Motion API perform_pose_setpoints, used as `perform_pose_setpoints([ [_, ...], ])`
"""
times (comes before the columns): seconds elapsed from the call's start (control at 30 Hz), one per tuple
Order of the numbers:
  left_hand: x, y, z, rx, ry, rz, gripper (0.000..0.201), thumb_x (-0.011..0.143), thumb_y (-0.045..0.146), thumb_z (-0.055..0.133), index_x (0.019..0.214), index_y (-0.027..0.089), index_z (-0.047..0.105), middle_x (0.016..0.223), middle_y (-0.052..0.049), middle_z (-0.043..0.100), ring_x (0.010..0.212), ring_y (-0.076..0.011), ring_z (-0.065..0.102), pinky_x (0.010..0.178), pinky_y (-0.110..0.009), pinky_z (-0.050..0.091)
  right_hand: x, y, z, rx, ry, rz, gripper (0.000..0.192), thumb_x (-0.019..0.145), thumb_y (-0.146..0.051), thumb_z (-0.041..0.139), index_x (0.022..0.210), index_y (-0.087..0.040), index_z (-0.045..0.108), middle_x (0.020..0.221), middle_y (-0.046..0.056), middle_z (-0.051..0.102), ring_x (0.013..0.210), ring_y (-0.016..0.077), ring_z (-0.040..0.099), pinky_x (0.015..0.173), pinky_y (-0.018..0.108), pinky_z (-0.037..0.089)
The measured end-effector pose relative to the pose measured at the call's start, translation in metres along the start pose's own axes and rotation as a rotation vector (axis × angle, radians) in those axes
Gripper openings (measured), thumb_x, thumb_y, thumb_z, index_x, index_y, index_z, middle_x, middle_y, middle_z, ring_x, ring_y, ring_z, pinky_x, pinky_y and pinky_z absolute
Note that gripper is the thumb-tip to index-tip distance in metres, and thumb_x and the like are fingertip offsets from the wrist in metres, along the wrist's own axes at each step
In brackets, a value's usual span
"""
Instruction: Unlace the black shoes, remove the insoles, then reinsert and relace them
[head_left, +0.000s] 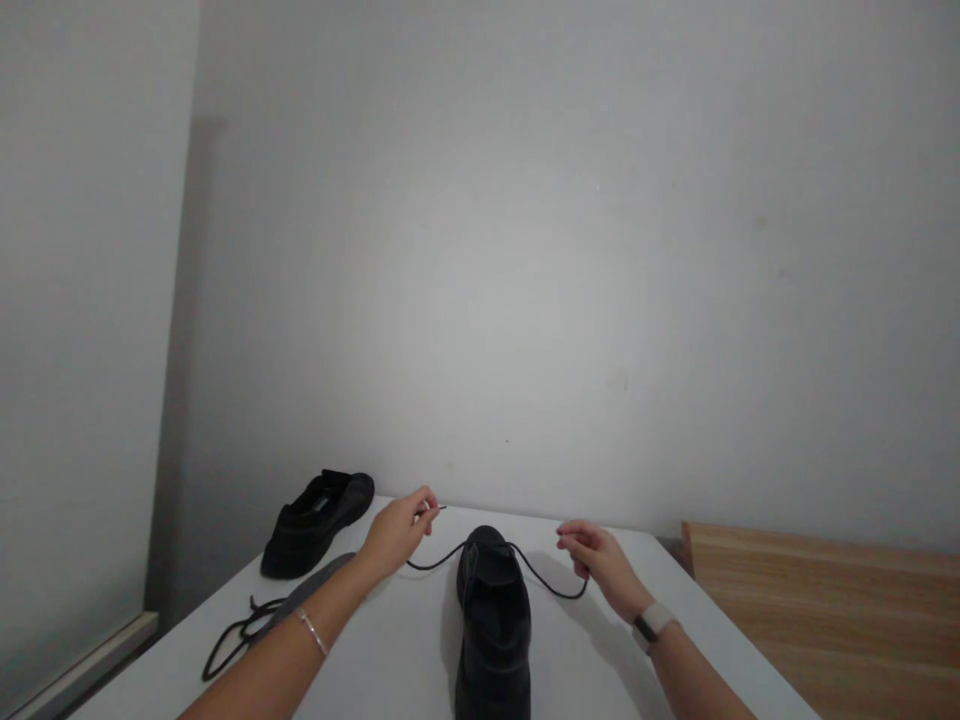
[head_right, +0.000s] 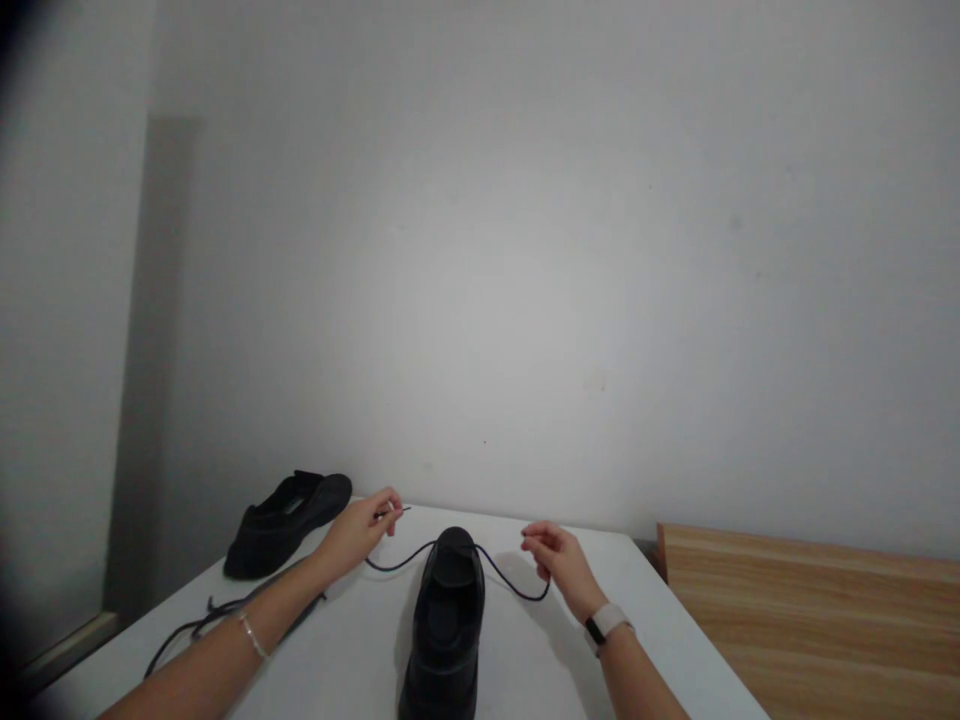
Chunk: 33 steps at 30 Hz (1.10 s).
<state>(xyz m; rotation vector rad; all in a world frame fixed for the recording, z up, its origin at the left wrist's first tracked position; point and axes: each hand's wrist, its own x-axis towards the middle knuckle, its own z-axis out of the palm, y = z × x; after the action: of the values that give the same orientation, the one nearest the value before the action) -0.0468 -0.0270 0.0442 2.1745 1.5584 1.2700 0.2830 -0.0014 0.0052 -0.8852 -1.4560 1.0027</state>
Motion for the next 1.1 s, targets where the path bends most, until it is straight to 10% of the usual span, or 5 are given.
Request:
perform_pose_setpoints([
  [0.3, -0.010, 0.000, 0.042, -0.366, -0.209, 0.079, 0.010, 0.074, 0.023, 0.055, 0.075, 0.016, 0.061, 0.070, -0.001, 0.064, 0.066, -0.0145, 0.055, 0.060, -0.022, 0.038, 0.003, 0.021, 0.049, -0.159, -0.204, -0.055, 0.030, 0.072, -0.045, 0.065, 0.077, -0.015, 0.066, 0.056, -0.003, 0.052, 0.045, 0.0081, 0.042, 0.044, 0.022, 0.034],
  [1.1, -0.028, 0.004, 0.047, -0.084, -0.020, 0.174, 0.012, 0.071, 0.015, 0.054, 0.074, 0.019, 0.065, 0.077, -0.003, 0.066, 0.077, -0.0173, 0.058, 0.071, -0.025, 0.040, -0.010, 0.021, 0.061, -0.301, -0.110, -0.183, 0.017, 0.079, -0.033, 0.057, 0.081, -0.017, 0.060, 0.072, 0.002, 0.060, 0.059, 0.0145, 0.055, 0.055, 0.027, 0.046],
])
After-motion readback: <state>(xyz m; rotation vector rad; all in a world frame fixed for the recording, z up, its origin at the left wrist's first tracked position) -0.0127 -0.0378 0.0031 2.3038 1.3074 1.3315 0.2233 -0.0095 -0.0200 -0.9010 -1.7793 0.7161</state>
